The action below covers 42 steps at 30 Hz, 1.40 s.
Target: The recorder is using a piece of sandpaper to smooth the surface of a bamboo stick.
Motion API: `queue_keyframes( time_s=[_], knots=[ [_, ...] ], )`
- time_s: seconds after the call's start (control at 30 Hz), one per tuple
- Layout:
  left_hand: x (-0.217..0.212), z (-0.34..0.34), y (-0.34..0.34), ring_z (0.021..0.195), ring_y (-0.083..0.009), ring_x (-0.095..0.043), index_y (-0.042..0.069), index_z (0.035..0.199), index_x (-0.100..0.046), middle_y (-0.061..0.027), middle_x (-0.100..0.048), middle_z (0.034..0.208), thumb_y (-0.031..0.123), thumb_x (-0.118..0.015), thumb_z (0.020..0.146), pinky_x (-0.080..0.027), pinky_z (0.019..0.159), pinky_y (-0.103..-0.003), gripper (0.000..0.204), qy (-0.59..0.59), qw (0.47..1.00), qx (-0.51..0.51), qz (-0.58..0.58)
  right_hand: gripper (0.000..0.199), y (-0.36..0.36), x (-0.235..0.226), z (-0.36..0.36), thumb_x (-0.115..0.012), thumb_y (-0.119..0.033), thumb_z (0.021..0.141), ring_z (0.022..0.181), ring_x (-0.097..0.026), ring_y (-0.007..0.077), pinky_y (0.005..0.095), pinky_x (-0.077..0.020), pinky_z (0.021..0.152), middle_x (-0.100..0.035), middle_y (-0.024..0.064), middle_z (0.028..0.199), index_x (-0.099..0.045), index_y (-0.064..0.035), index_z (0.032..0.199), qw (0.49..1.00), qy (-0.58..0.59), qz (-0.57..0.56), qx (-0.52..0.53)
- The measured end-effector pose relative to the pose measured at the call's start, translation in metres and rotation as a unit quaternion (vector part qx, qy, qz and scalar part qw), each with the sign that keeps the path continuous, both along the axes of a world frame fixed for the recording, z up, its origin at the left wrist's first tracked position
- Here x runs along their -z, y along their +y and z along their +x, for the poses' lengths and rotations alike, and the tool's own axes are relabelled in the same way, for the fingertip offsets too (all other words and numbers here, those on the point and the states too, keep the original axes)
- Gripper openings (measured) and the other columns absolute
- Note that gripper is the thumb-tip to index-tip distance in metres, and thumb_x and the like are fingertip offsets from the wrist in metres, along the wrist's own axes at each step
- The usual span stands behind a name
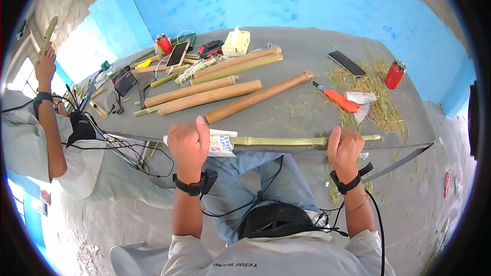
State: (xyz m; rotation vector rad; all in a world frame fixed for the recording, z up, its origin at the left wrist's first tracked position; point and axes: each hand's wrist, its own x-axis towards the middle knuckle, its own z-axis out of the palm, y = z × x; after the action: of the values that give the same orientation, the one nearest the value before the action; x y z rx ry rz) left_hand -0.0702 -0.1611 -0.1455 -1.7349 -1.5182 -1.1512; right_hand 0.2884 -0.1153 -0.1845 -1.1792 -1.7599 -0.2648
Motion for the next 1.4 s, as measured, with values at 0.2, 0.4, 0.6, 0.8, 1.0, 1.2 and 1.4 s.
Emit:
queue_keyframes(
  time_s=[0.2,0.4,0.6,0.8,1.0,1.2,1.4],
  knots=[
    [0.007,0.007,0.004,0.047,-0.0306,-0.047,0.007,0.052,-0.052,-0.0091,-0.048,0.05,0.013,-0.065,0.097,-0.036,0.056,-0.043,0.047,0.008,1.0,0.004,-0.002,0.044,0.003,0.006,0.003,-0.055,-0.013,0.096,0.051,-0.05,0.0359,0.0456,-0.0382,0.055,-0.052,0.0132,0.054,-0.055,-0.005,0.053,1.0,-0.002,0.014,0.025],
    [0.011,0.06,0.006,0.046,-0.0326,-0.049,0.007,0.051,-0.052,-0.0108,-0.05,0.05,0.02,-0.068,0.096,-0.038,0.055,-0.044,0.05,0.044,0.995,0.072,-0.059,0.046,0.001,0.003,-0.001,-0.058,-0.015,0.096,0.051,-0.053,0.0346,0.0459,-0.0407,0.054,-0.052,0.0117,0.052,-0.057,-0.0059,0.051,0.999,-0.004,0.034,0.013],
    [0.007,0.029,0.008,0.043,-0.0343,-0.049,0.005,0.05,-0.053,-0.0124,-0.05,0.049,0.025,-0.065,0.1,-0.038,0.05,-0.046,0.055,0.006,0.99,0.051,-0.131,0.046,0.003,0.007,0.002,-0.06,-0.018,0.095,0.05,-0.052,0.0347,0.0456,-0.0399,0.052,-0.052,0.0116,0.052,-0.055,-0.0065,0.051,0.999,-0.013,0.028,0.016],
    [0.0,-0.006,0.001,0.042,-0.0347,-0.049,0.005,0.051,-0.056,-0.0127,-0.051,0.049,0.023,-0.064,0.101,-0.036,0.046,-0.047,0.054,0.001,0.992,0.055,-0.114,0.047,0.004,0.004,0.001,-0.061,-0.019,0.095,0.048,-0.051,0.0341,0.0453,-0.0389,0.051,-0.05,0.0112,0.051,-0.055,-0.0075,0.05,0.999,-0.022,0.032,0.012],
    [0.002,0.051,0.02,0.047,-0.0344,-0.051,0.005,0.051,-0.053,-0.0125,-0.05,0.049,0.021,-0.066,0.098,-0.039,0.052,-0.046,0.052,0.025,0.991,0.109,-0.074,0.047,0.005,0.007,-0.001,-0.063,-0.02,0.095,0.047,-0.051,0.0328,0.0448,-0.0393,0.05,-0.051,0.0098,0.05,-0.054,-0.0082,0.05,0.999,-0.022,0.048,0.012],
    [0.007,-0.021,0.011,0.049,-0.0373,-0.051,0.005,0.052,-0.053,-0.0171,-0.05,0.053,0.024,-0.063,0.101,-0.037,0.051,-0.049,0.053,0.026,0.988,0.02,-0.149,0.046,0.002,0.004,0.001,-0.065,-0.021,0.094,0.046,-0.051,0.0317,0.0429,-0.0395,0.049,-0.05,0.0085,0.05,-0.055,-0.0098,0.05,0.999,-0.021,0.042,0.008],
    [0.001,-0.014,0.01,0.049,-0.0379,-0.05,0.004,0.053,-0.05,-0.0178,-0.049,0.053,0.023,-0.063,0.102,-0.034,0.05,-0.05,0.054,0.03,0.997,0.027,-0.071,0.046,0.006,0.008,0.003,-0.065,-0.021,0.094,0.044,-0.048,0.0304,0.0426,-0.037,0.048,-0.047,0.0075,0.049,-0.055,-0.0102,0.05,0.999,-0.011,0.05,0.008]
  ],
)
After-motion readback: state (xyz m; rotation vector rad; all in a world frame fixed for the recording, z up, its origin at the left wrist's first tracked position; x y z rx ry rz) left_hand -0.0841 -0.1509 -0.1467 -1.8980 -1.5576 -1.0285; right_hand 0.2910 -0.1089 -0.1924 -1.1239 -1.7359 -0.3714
